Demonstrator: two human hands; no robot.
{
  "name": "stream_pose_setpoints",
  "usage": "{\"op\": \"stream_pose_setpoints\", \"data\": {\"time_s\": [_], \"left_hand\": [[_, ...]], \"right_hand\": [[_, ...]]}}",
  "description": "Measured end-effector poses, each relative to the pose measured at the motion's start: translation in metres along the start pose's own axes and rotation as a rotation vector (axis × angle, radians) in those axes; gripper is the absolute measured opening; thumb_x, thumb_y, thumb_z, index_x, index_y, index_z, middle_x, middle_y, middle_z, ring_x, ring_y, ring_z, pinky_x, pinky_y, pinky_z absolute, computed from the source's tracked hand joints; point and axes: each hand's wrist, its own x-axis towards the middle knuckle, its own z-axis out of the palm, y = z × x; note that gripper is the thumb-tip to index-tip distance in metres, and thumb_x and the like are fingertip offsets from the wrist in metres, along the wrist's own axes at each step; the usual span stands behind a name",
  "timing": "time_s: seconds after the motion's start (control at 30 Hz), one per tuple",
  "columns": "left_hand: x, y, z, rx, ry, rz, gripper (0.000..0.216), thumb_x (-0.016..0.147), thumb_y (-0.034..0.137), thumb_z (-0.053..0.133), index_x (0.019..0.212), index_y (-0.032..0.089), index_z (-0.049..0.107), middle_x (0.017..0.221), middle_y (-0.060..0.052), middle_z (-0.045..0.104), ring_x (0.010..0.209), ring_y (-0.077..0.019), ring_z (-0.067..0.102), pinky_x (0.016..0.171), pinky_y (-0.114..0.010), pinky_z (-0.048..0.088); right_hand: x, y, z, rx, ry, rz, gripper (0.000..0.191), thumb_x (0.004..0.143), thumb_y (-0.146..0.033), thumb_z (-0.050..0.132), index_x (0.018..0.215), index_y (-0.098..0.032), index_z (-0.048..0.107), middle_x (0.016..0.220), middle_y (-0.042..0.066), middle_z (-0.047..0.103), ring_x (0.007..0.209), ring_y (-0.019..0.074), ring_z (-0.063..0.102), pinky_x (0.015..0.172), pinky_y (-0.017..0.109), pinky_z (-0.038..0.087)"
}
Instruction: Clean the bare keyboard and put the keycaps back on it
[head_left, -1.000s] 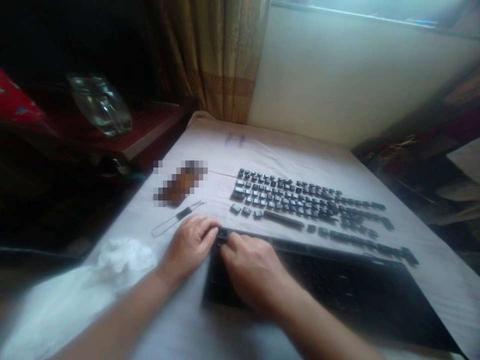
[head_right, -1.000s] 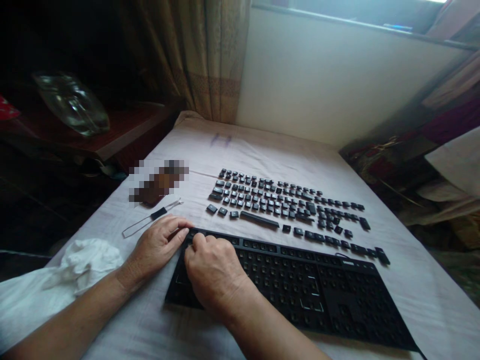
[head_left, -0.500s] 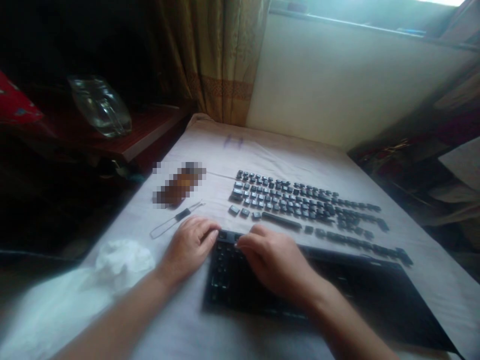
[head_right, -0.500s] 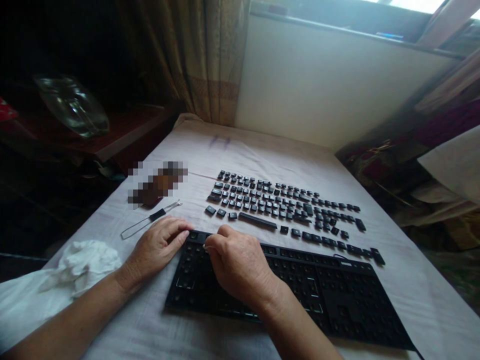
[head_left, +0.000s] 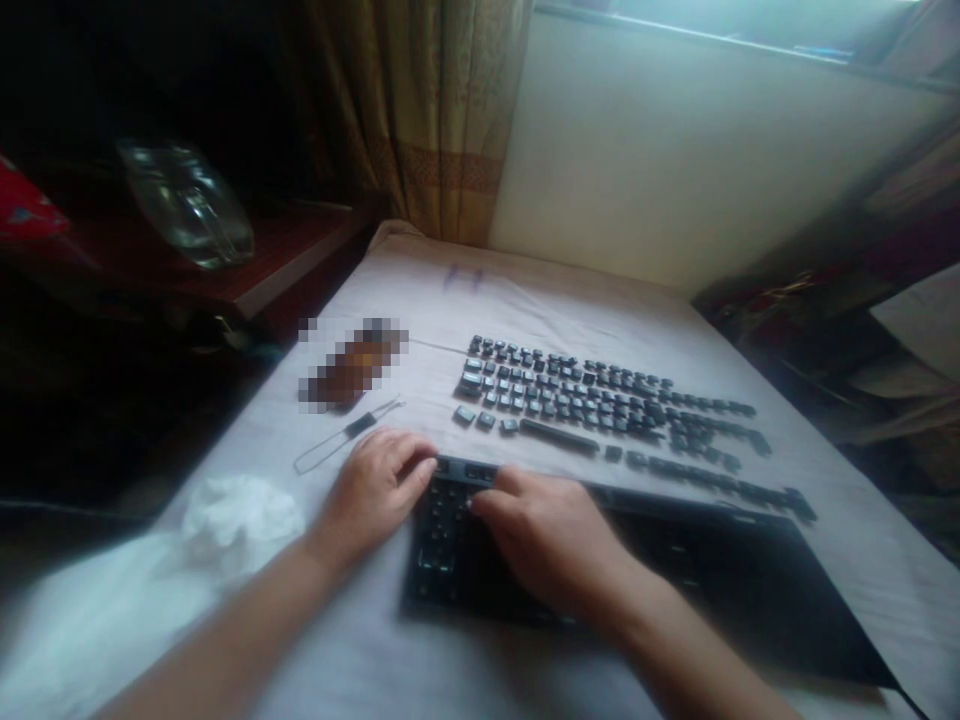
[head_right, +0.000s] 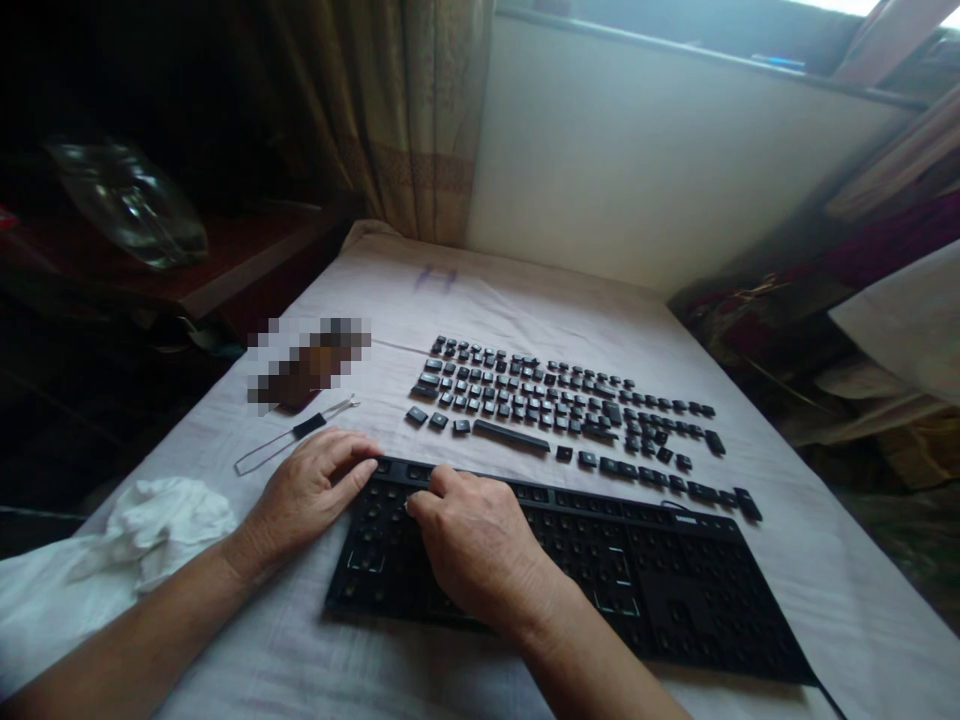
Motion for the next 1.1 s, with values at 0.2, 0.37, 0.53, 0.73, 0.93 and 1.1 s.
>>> {"op": "stream_pose_setpoints", "data": {"time_s": [0.2,0.37,0.53,0.73,0.93,1.1], "left_hand": [[0.001,0.001,-0.001,-0.01,-0.002,-0.009,0.014,0.091,0.028,0.054,0.094,0.025,0.067,0.093,-0.001,0.072,0.092,-0.0201,0.065,0.088,-0.039,0.052],[0.001,0.001,-0.001,-0.006,0.0,-0.007,0.013,0.091,0.029,0.055,0.094,0.025,0.067,0.094,-0.001,0.072,0.092,-0.02,0.066,0.088,-0.04,0.052],[0.0,0.001,0.0,0.002,0.012,0.0,0.014,0.092,0.029,0.054,0.093,0.025,0.067,0.093,-0.002,0.072,0.092,-0.0201,0.066,0.088,-0.039,0.052],[0.0,0.001,-0.001,-0.001,0.002,-0.007,0.014,0.092,0.03,0.055,0.094,0.024,0.068,0.094,-0.002,0.072,0.093,-0.0204,0.065,0.089,-0.039,0.051],[0.001,0.002,-0.001,-0.005,-0.005,-0.013,0.014,0.092,0.029,0.054,0.094,0.025,0.067,0.093,-0.001,0.073,0.092,-0.0206,0.065,0.088,-0.04,0.052],[0.0,0.0,0.0,-0.008,0.001,-0.018,0.015,0.092,0.03,0.054,0.094,0.024,0.068,0.094,-0.002,0.073,0.094,-0.021,0.065,0.09,-0.041,0.051]], "right_hand": [[-0.008,0.012,-0.004,0.025,-0.04,0.038,0.019,0.091,-0.014,0.057,0.078,-0.02,0.071,0.079,0.003,0.065,0.06,0.0128,0.05,0.057,0.027,0.024],[-0.007,0.012,-0.003,0.049,0.045,0.07,0.019,0.092,-0.016,0.055,0.084,-0.02,0.07,0.08,0.003,0.065,0.062,0.0129,0.051,0.058,0.026,0.027],[0.006,0.0,-0.001,-0.034,0.006,0.106,0.018,0.091,-0.013,0.055,0.081,-0.019,0.069,0.079,0.004,0.066,0.062,0.0141,0.053,0.057,0.028,0.027],[0.009,-0.004,-0.001,-0.065,-0.034,0.09,0.021,0.092,-0.011,0.055,0.079,-0.019,0.068,0.078,0.005,0.066,0.061,0.015,0.055,0.056,0.029,0.027],[0.005,-0.002,0.005,-0.092,0.02,0.007,0.02,0.088,-0.006,0.057,0.076,-0.018,0.066,0.075,0.004,0.065,0.06,0.0147,0.053,0.055,0.03,0.024],[0.004,0.0,0.008,-0.078,0.065,-0.029,0.019,0.087,-0.005,0.057,0.075,-0.018,0.066,0.074,0.003,0.063,0.059,0.0141,0.051,0.054,0.029,0.024]]}}
